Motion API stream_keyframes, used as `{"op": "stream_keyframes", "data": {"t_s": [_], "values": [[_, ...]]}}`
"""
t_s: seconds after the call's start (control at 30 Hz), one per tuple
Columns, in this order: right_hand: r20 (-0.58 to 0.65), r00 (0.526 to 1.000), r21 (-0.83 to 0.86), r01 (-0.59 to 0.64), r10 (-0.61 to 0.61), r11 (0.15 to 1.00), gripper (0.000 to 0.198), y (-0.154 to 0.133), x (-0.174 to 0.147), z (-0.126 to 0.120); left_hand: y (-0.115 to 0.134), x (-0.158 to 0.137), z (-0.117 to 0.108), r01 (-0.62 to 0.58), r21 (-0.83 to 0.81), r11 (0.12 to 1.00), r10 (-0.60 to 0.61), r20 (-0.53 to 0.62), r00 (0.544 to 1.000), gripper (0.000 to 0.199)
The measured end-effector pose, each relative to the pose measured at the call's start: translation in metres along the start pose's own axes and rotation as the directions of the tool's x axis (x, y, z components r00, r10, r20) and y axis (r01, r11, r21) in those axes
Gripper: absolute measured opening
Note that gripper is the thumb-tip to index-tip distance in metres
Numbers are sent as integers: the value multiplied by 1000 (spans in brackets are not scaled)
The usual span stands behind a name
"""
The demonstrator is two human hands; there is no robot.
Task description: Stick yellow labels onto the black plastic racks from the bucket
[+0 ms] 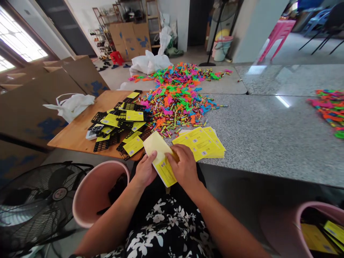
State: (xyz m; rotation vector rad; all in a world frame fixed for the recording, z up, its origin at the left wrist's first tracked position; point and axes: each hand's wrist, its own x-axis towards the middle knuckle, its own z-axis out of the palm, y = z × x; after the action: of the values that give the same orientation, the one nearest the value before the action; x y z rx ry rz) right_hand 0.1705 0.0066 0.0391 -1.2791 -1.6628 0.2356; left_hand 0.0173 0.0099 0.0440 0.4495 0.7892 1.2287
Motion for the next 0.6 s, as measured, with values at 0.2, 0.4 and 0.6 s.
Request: {"op": "stream_keyframes", "data": {"t_s": [0.2, 0.4, 0.6], "values": [[31, 990, 180, -142, 139, 973, 20, -2, 4, -6, 0, 0, -2, 35, -10, 999, -35, -14, 999, 54], [98, 930, 200, -366, 353, 909, 29, 4, 8, -14, -3, 4, -13, 50, 74, 996, -50, -6, 999, 54], [195, 791, 389, -605, 580, 694, 36, 36, 21, -31, 2, 30, -32, -72, 398, 915, 43, 82, 996, 55]]}}
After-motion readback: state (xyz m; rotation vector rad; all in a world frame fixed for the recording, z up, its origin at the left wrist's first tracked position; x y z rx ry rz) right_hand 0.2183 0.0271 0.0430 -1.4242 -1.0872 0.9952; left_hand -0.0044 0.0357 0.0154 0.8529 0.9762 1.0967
